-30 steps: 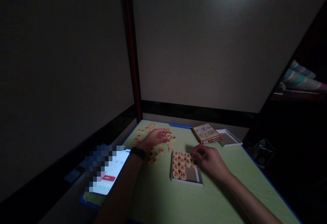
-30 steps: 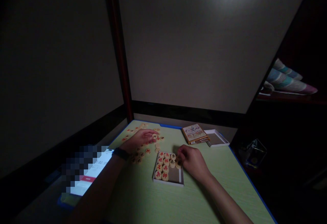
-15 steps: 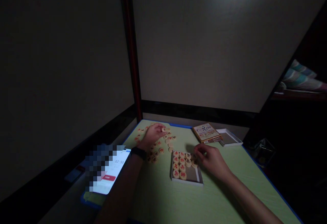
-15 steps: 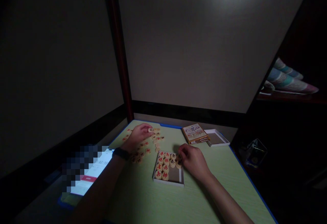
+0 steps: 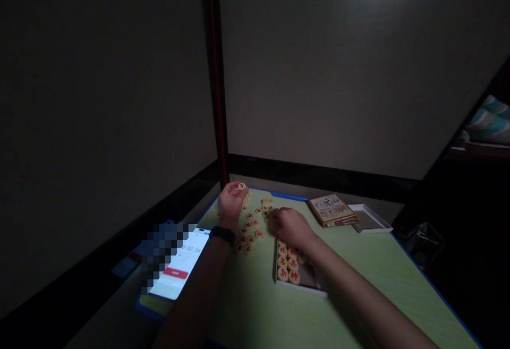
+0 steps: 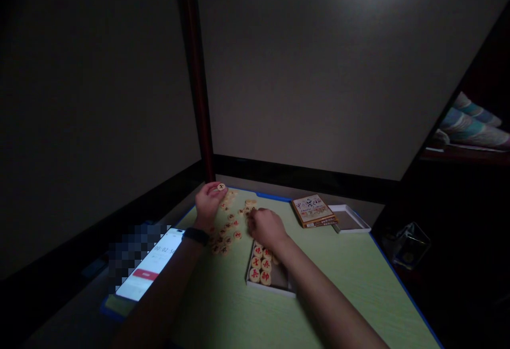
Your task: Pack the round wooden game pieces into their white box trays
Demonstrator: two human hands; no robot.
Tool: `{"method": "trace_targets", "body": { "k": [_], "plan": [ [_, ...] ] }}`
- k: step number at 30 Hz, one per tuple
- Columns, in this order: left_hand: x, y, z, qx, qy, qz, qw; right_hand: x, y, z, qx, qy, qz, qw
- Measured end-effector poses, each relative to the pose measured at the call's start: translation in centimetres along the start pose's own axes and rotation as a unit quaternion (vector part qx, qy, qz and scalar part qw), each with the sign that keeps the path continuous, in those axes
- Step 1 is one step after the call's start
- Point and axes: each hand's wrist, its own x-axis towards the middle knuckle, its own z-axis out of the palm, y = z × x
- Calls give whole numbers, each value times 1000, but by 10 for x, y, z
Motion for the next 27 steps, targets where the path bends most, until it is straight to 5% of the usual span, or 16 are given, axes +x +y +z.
{"method": "trace_targets", "body": {
  "k": [6, 18, 21, 25, 27],
  "plan": [
    [1, 3, -2, 9, 1, -20, 1000, 30, -15, 20, -31, -36, 31, 998],
    [0, 0, -1, 54, -5, -6, 998, 24, -14, 15, -40, -23, 26, 999],
    [2, -1, -1, 49, -4, -13, 999, 16, -27, 14, -15, -6, -39, 999],
    [2, -1, -1, 29, -4, -1, 1000, 5, -47, 22, 47, -29, -209, 976],
    [1, 0, 0, 16, -12, -3, 1000, 2, -53, 27, 42, -35, -227, 972]
  ]
}}
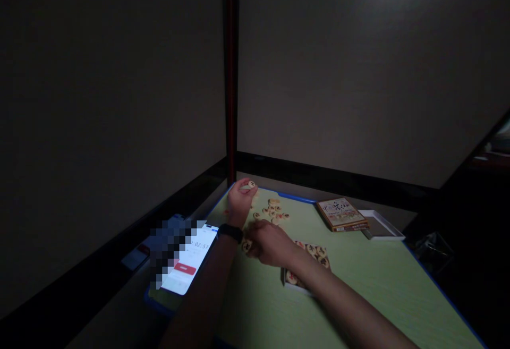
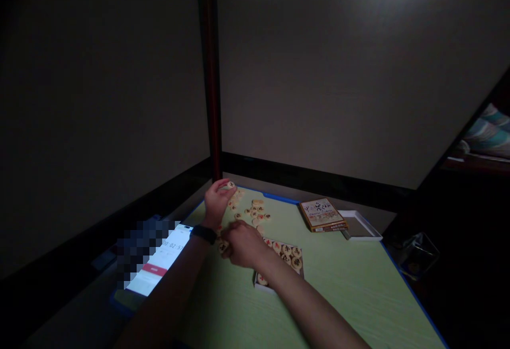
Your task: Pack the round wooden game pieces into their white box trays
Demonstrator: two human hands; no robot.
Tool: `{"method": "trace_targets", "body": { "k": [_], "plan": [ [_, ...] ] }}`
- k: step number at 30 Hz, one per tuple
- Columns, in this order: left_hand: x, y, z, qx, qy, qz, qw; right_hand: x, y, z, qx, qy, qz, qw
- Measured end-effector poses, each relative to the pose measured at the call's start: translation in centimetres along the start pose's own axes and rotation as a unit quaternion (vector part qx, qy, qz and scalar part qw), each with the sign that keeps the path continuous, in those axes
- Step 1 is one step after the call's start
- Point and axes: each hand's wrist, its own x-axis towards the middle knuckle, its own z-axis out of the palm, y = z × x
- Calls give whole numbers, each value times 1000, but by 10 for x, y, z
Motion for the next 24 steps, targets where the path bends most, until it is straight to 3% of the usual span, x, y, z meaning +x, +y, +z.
{"method": "trace_targets", "body": {
  "k": [11, 15, 20, 24],
  "plan": [
    [-1, 2, 5, -47, -24, -12, 999, 8, 0, 15, 8, -13, -37, 999],
    [-1, 0, 8, -64, -48, -9, 997, 0, -3, 1, 0, 4, -39, 999],
    [-16, -5, 19, -19, -88, 4, 996, -57, 22, -41, 4, 80, 4, 997],
    [-40, -8, 33, 86, -178, 27, 980, -115, 40, -45, 16, 77, 82, 993]
  ]
}}
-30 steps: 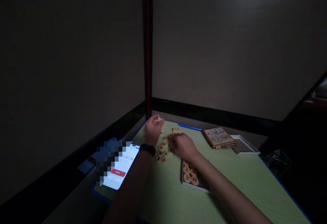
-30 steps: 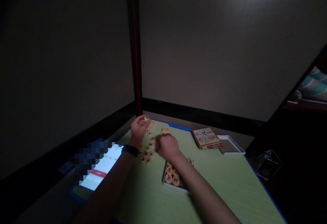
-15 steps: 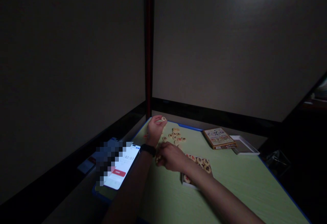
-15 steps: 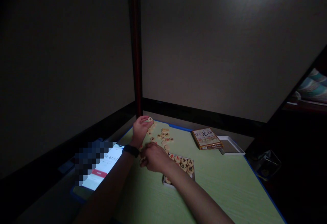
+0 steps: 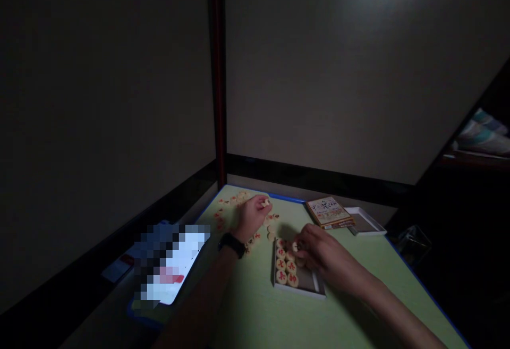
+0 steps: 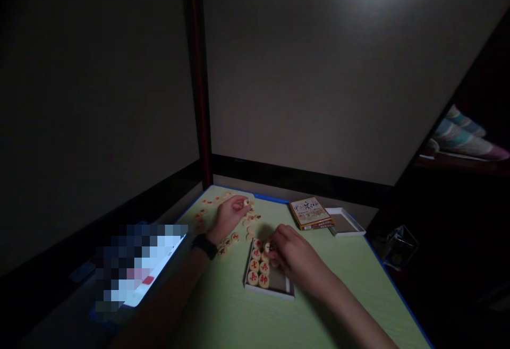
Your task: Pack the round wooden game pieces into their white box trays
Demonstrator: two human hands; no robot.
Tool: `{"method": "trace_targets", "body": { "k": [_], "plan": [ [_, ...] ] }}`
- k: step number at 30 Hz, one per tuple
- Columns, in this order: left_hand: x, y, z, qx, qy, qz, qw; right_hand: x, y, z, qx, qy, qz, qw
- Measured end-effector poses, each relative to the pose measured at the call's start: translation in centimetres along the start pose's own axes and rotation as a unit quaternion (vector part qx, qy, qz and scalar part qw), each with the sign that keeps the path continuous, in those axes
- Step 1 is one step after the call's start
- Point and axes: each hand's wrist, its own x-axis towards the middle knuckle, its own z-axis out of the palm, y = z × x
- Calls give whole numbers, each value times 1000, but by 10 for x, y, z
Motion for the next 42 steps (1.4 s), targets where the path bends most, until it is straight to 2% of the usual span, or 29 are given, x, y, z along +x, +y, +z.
{"method": "trace_targets", "body": {
  "k": [3, 5, 10, 22, 27, 31, 34, 38, 40, 42],
  "plan": [
    [-11, 1, 12, 43, -66, 27, 997, -27, 3, 11, 3, -36, 46, 998],
    [-16, 0, 16, 54, -84, 45, 994, -35, 1, 21, 4, -42, 60, 997],
    [-19, -4, 19, 72, -93, 62, 991, -34, -1, 34, -5, -34, 70, 997],
    [-21, 3, 18, 79, -113, 59, 989, -34, 0, 40, -3, -22, 137, 990],
    [-23, 4, 18, 81, -117, 47, 989, -33, 3, 41, 5, -26, 145, 989],
    [-22, 2, 18, -8, -151, 17, 988, -33, 2, 40, 10, -24, 148, 989],
    [-19, 1, 19, -112, -198, -4, 974, -34, 1, 37, 27, -15, 157, 987],
    [-20, 6, 16, -177, -248, -39, 952, -36, 2, 34, 37, 7, 151, 988],
    [-24, 12, 12, -197, -276, -65, 939, -37, 4, 35, 36, 41, 131, 990],
    [-29, 20, 8, -207, -326, -91, 918, -39, 6, 36, 46, 104, 104, 988]
  ]
}}
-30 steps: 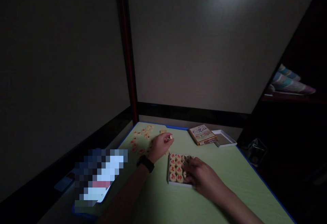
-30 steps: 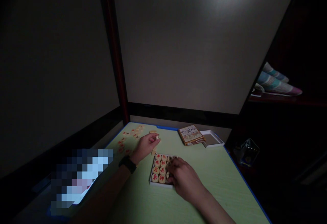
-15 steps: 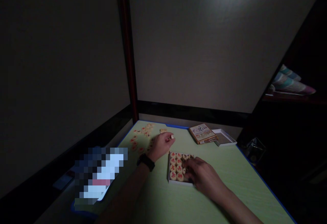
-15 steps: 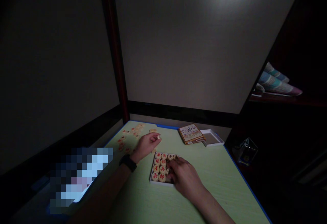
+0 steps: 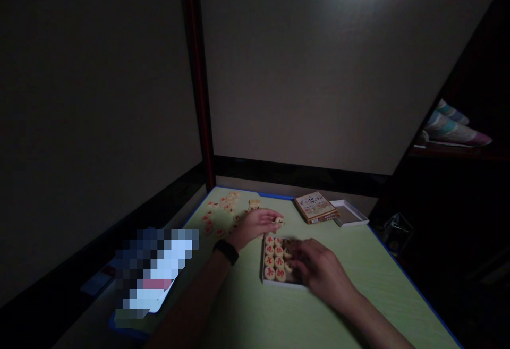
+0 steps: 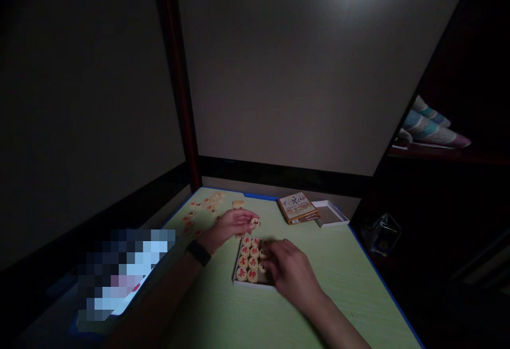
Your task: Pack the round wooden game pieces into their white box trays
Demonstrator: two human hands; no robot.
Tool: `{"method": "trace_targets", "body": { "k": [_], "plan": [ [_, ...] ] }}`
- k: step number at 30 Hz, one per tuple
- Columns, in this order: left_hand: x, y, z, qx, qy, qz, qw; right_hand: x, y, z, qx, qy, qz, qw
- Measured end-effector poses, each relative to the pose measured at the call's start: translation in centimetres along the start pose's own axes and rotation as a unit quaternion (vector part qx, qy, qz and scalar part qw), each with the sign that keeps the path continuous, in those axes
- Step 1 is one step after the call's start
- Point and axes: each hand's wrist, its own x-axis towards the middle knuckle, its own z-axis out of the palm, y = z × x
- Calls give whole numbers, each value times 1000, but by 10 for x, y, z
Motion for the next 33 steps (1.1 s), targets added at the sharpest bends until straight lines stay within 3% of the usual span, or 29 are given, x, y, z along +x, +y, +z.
{"method": "trace_targets", "body": {
  "k": [4, 7, 11, 17, 19, 26, 33],
  "plan": [
    [-12, 13, 8, -8, -125, -72, 990, -2, 2, 1, 48, 116, -39, 991],
    [-16, 21, 14, 19, -181, -99, 978, -3, 3, 1, 52, 128, -78, 987],
    [-18, 24, 19, 46, -218, -99, 970, -4, 4, 1, 53, 123, -116, 984],
    [-18, 22, 20, 89, -236, -98, 963, -6, 5, 2, 60, 125, -112, 984],
    [-17, 22, 19, 96, -215, -91, 968, -6, 5, 2, 53, 111, -96, 988],
    [-7, 15, 8, 46, -2, -30, 998, -4, -1, -1, -103, -66, -26, 992],
    [-3, 11, 6, 32, 34, -28, 999, -4, -2, 4, -143, -96, -16, 985]
  ]
}}
